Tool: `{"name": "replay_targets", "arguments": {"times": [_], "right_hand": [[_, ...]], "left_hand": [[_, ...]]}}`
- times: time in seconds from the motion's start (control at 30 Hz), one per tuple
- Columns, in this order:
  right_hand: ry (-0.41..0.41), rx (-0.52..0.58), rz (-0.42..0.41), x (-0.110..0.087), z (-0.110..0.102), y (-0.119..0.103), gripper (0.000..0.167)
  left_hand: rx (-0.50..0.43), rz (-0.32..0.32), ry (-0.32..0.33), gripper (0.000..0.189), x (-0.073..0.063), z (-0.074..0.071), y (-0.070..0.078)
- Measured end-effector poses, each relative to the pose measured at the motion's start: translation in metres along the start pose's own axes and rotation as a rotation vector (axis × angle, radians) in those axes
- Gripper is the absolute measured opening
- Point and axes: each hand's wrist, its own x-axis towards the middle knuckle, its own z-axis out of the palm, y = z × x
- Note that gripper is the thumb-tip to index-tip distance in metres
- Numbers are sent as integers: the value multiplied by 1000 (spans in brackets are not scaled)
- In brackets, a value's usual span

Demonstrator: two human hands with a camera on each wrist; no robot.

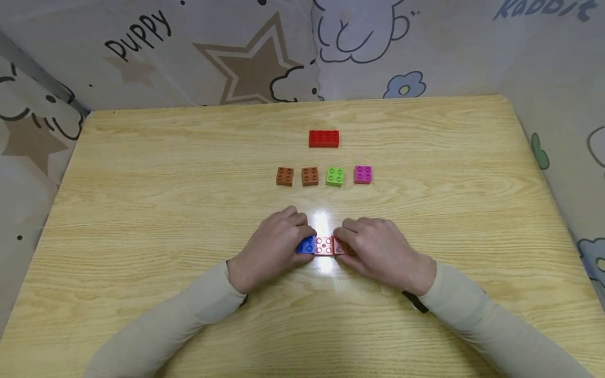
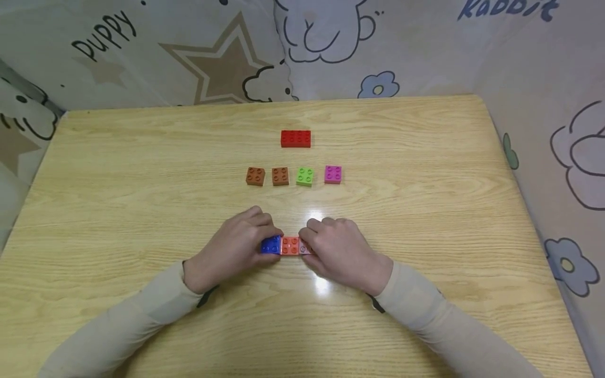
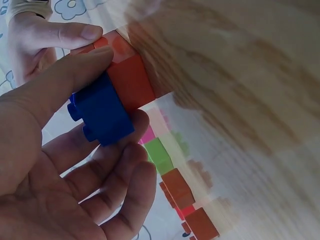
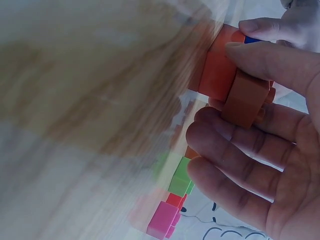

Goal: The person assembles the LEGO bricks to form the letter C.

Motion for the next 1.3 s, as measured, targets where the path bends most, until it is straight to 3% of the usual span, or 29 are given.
{"name": "replay_targets", "arguments": {"times": [0.6,0.73,0.9,1.3], "right_hand": [[6,2,-8,0,1,0,21],[5,-1,-8,0,1,0,22],[9,-6,-10,-1,1,0,22],[-5,2,-1,-1,1,0,23]], "left_hand": [[-63,-9,26,36,-3,3,-4],[-129,-26,20,41,-3,-5,-6],[-183,-65,67,38,1,-20,-11],[-148,-137,172,35,7,-39,-34]]}}
